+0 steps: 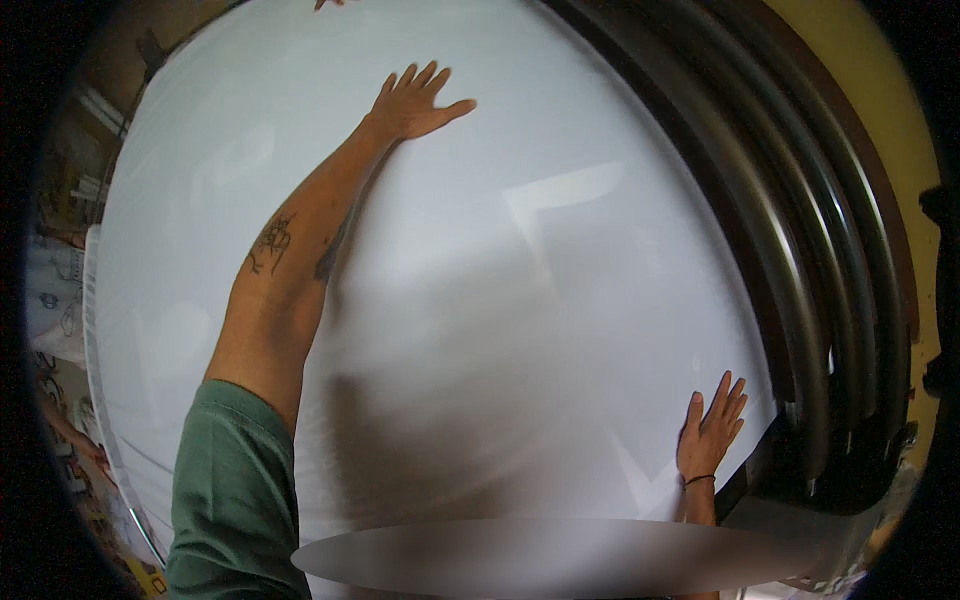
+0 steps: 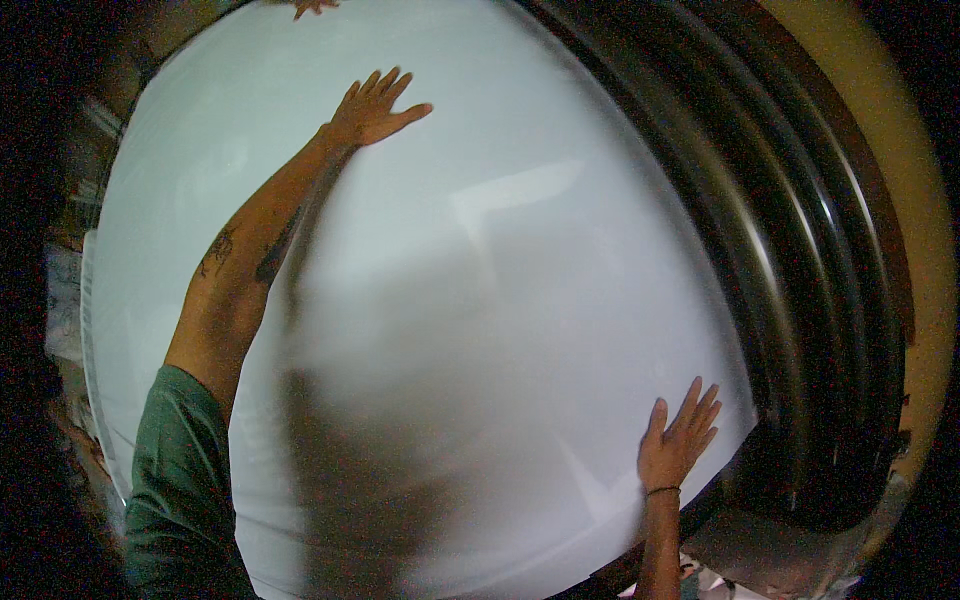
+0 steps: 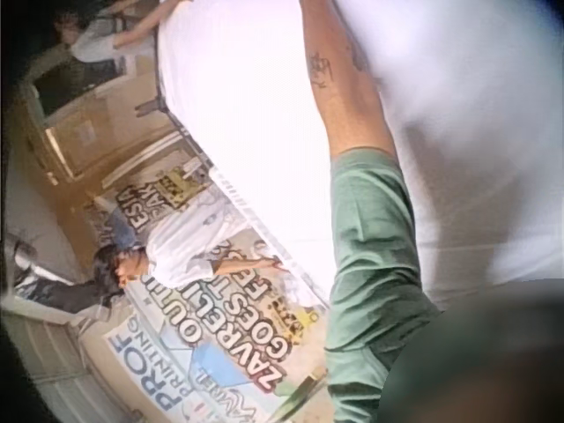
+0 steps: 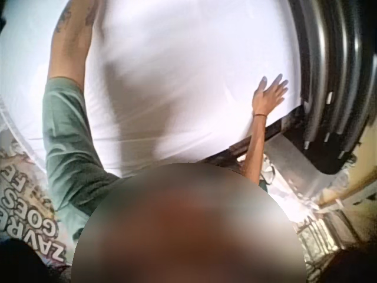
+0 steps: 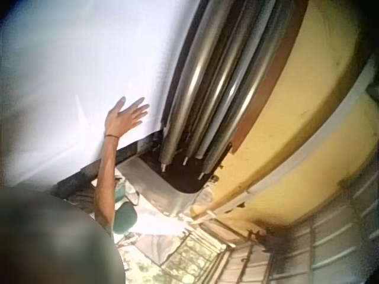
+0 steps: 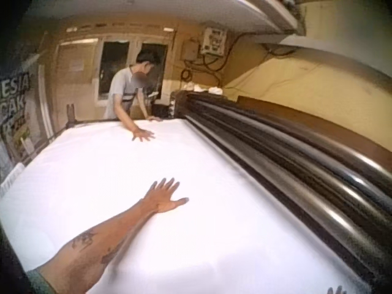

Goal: The person applies a large white vinyl sheet to a vehicle's windshield, smoothing it with both hands to remove air bubbles and ensure adhesion. Two other people assist by holding and aligning the sheet during the process.

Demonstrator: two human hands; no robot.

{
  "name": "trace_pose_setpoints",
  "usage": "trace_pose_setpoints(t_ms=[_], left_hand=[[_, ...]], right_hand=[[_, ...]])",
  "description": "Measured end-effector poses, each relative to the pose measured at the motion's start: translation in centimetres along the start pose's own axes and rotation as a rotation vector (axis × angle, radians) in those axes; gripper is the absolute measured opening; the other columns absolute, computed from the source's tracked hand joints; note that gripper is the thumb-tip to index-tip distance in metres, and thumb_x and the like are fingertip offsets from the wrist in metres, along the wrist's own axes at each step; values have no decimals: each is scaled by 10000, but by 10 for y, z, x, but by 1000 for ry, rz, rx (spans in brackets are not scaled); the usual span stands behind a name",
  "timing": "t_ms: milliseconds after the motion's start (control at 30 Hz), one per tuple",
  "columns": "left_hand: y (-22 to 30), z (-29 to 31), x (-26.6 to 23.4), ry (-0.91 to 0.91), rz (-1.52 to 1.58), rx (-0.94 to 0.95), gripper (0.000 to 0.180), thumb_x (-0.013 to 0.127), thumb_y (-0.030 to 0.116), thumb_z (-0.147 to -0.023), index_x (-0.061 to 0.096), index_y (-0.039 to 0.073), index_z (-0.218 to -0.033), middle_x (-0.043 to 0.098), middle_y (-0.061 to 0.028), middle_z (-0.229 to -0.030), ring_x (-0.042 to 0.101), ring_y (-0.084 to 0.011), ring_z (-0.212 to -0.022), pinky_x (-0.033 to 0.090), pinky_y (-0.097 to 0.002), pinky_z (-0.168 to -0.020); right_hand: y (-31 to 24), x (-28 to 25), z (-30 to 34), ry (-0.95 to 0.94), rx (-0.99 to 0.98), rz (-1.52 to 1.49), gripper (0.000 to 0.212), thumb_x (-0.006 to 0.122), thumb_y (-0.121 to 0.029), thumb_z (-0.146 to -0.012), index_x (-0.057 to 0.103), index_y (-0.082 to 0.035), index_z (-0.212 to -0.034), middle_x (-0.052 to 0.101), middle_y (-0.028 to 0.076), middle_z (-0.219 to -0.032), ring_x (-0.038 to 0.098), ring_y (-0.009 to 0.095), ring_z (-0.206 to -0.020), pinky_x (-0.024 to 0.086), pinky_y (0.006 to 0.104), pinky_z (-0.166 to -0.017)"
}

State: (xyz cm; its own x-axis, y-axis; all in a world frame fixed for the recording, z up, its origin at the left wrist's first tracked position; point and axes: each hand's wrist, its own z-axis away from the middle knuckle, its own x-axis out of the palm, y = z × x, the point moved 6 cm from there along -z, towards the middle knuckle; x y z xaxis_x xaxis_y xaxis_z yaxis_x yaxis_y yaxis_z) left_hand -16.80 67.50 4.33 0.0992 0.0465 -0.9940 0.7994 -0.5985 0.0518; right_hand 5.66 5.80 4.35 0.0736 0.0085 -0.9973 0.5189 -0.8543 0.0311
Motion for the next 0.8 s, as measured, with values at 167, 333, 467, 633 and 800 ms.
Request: trace_pose_setpoints(t_ms=[167, 333, 467, 633, 800], left_hand=[[-13, 1, 7, 115, 47, -1, 1057, 324, 910, -838, 255, 201, -1619, 188, -82, -1691, 145, -324, -1560, 134, -550, -1259], [-18, 11, -10, 275, 66, -26, 998, 406, 862, -848, 371, 182, -1577, 324, -116, -1641, 271, -326, -1523, 196, -521, -1246], [-23, 19, -17, -11, 115, 25, 1035, 318, 820, -901, 214, 84, -1621, 144, -169, -1692, 93, -361, -1565, 73, -527, -1261], [-35, 28, -28, -45, 90, 39, 1021, 280, 817, -915, 202, 86, -1623, 140, -171, -1691, 98, -372, -1562, 86, -527, -1262], [-28, 12, -16, -48, 81, 55, 1029, 262, 831, -911, 198, 93, -1625, 145, -166, -1690, 101, -372, -1561, 90, -526, -1263]], right_hand=[[-10, -8, -1, -8, 3, 16, 643, 378, -459, -1080, 214, -163, -1627, 132, 179, -1693, 119, 402, -1554, 90, 623, -1222], [-102, -72, 52, 129, -243, -396, 548, 389, -396, -1093, 569, 24, -1395, 420, 216, -1567, 303, 355, -1504, 229, 464, -1226], [-195, -127, 141, -418, -375, -974, 951, 135, -683, -1018, 637, 90, -1250, 582, 279, -1368, 555, 379, -1284, 393, 517, -1122], [-258, -172, 202, -641, -412, -1253, 852, 198, -608, -1023, 631, 85, -1263, 586, 276, -1368, 553, 376, -1291, 386, 508, -1129], [-279, -179, 200, -596, -368, -1312, 755, 260, -533, -1029, 624, 80, -1277, 590, 274, -1368, 551, 373, -1297, 378, 500, -1136]])
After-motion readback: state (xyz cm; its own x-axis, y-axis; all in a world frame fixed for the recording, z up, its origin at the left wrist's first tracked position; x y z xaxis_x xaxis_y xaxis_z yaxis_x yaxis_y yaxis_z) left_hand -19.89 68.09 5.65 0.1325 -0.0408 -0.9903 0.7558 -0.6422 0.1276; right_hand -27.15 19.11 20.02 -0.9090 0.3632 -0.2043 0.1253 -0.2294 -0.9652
